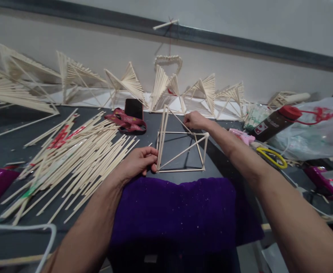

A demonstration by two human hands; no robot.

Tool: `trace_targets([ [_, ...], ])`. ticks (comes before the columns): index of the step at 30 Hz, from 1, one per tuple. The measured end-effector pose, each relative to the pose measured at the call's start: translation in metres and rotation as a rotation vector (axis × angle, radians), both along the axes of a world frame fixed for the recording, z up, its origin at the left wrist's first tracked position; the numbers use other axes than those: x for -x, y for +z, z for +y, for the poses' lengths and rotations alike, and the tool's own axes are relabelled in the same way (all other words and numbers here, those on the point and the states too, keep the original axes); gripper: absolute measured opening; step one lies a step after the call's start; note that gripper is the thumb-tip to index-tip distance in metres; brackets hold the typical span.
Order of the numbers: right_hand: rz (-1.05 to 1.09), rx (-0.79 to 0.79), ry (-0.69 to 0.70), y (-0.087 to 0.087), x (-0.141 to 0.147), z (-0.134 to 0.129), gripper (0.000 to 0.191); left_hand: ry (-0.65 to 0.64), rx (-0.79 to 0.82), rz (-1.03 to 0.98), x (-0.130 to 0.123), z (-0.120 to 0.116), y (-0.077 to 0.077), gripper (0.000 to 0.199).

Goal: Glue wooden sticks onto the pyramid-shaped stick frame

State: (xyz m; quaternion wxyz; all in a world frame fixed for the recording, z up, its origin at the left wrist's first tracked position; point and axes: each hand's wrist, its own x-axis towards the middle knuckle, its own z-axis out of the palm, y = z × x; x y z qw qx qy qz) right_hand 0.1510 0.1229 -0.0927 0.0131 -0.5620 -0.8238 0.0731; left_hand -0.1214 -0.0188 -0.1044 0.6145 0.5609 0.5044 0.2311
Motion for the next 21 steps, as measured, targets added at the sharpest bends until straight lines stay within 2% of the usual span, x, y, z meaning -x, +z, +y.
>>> trace_targets([
  [8, -0.081, -0.024, -0.073, 0.011, 0.001, -0.002, 0.038, 0.005, -0.028, 0.056, 0.002, 0.008, 0.0, 0.033],
  [14, -0.039, -0.05, -0.104, 0.021, -0.018, -0.019, 0.04, -0.015, -0.029, 0.05, 0.004, 0.009, -0.002, 0.039],
  [18, 0.031, -0.133, -0.14, 0.045, -0.044, -0.051, 0.034, -0.019, -0.031, 0.065, 0.004, 0.011, -0.002, 0.042],
  [21, 0.245, -0.246, -0.203, 0.066, -0.07, -0.097, 0.024, -0.051, -0.027, 0.066, 0.002, 0.01, 0.002, 0.036],
])
